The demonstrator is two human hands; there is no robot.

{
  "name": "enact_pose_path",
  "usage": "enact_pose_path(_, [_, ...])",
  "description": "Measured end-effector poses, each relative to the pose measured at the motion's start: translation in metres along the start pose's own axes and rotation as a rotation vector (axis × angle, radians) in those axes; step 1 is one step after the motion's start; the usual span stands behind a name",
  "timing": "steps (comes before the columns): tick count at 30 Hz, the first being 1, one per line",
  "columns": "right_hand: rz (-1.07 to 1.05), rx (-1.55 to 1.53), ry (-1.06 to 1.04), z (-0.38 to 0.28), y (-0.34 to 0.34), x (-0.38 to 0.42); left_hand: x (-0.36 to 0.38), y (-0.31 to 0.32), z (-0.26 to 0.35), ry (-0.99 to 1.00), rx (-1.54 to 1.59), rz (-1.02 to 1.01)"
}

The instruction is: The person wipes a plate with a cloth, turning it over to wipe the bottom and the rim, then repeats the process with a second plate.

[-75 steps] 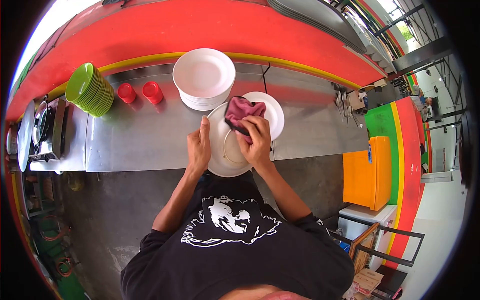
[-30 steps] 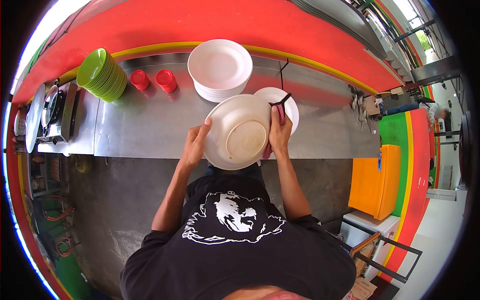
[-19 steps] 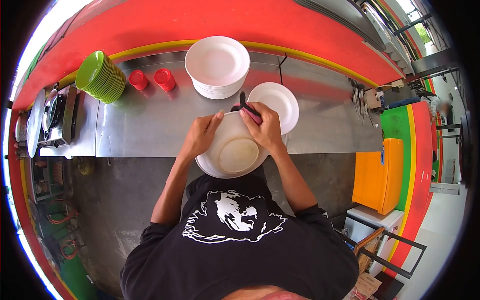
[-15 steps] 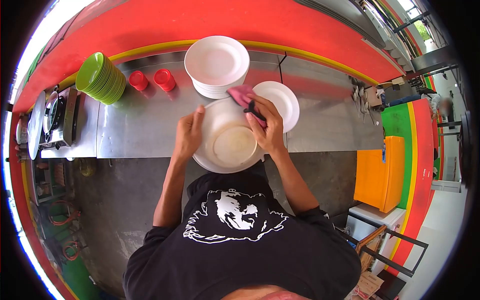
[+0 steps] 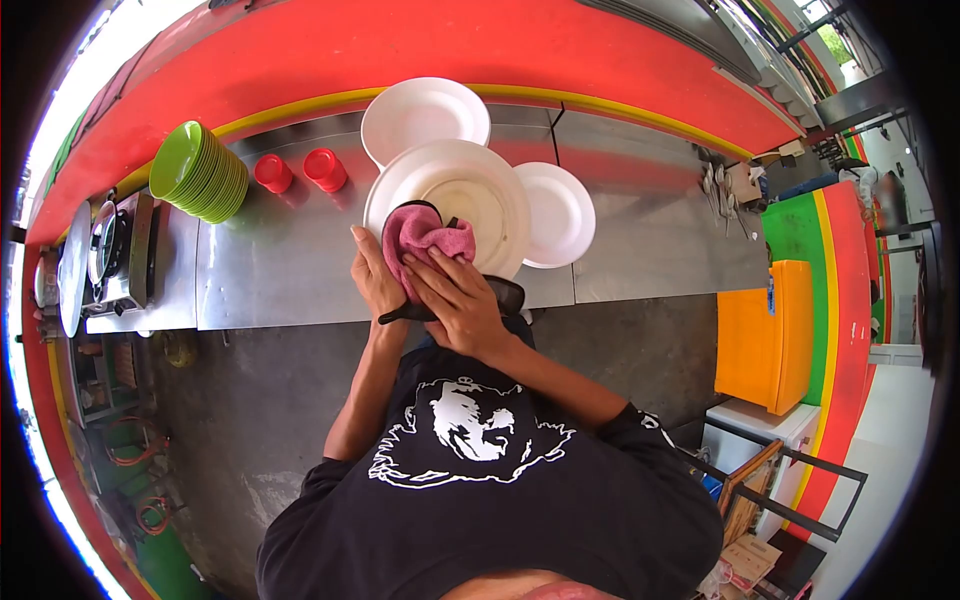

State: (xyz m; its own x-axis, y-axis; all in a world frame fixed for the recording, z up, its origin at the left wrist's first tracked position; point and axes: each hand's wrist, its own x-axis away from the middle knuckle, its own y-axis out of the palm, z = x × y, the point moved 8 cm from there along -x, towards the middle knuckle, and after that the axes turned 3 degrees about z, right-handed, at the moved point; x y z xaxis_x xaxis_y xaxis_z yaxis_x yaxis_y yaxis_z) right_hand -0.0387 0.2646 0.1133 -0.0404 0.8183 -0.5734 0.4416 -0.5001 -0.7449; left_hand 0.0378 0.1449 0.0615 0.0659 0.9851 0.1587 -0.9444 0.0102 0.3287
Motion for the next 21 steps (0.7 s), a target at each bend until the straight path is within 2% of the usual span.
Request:
enact_pose_path(2, [0.066, 0.064, -0.032, 0.005, -0.005, 0.0, -0.003, -0.002, 0.005, 0.049, 0.009, 0.04])
enact_pose_path(4, [0.095, 0.074, -0.033, 0.013, -0.008, 0.005, -0.003, -0.005, 0.007, 0.006, -0.034, 0.046])
enact_pose_path(10, [0.417, -0.241, 0.273, 0.072, -0.039, 0.017, -0.006, -0.018, 0.007, -0.018, -0.052, 0.024])
enact_pose_path(13, [0.361, -0.275, 0.395, 0.102, -0.048, 0.004, -0.002, -0.016, 0.002, -0.073, -0.103, -0.029])
enact_pose_path(16, [0.213, -0.233, 0.432, 0.116, -0.053, -0.01, 0.0, -0.014, -0.005, -0.108, -0.181, -0.12])
enact_pose_path(19, [0.257, -0.281, 0.436, 0.105, -0.058, -0.012, 0.002, -0.014, -0.002, -0.058, -0.192, -0.146])
enact_pose_path(21, [0.372, -0.404, 0.523, 0.103, -0.049, 0.004, -0.001, -0.017, 0.006, -0.013, -0.189, -0.13])
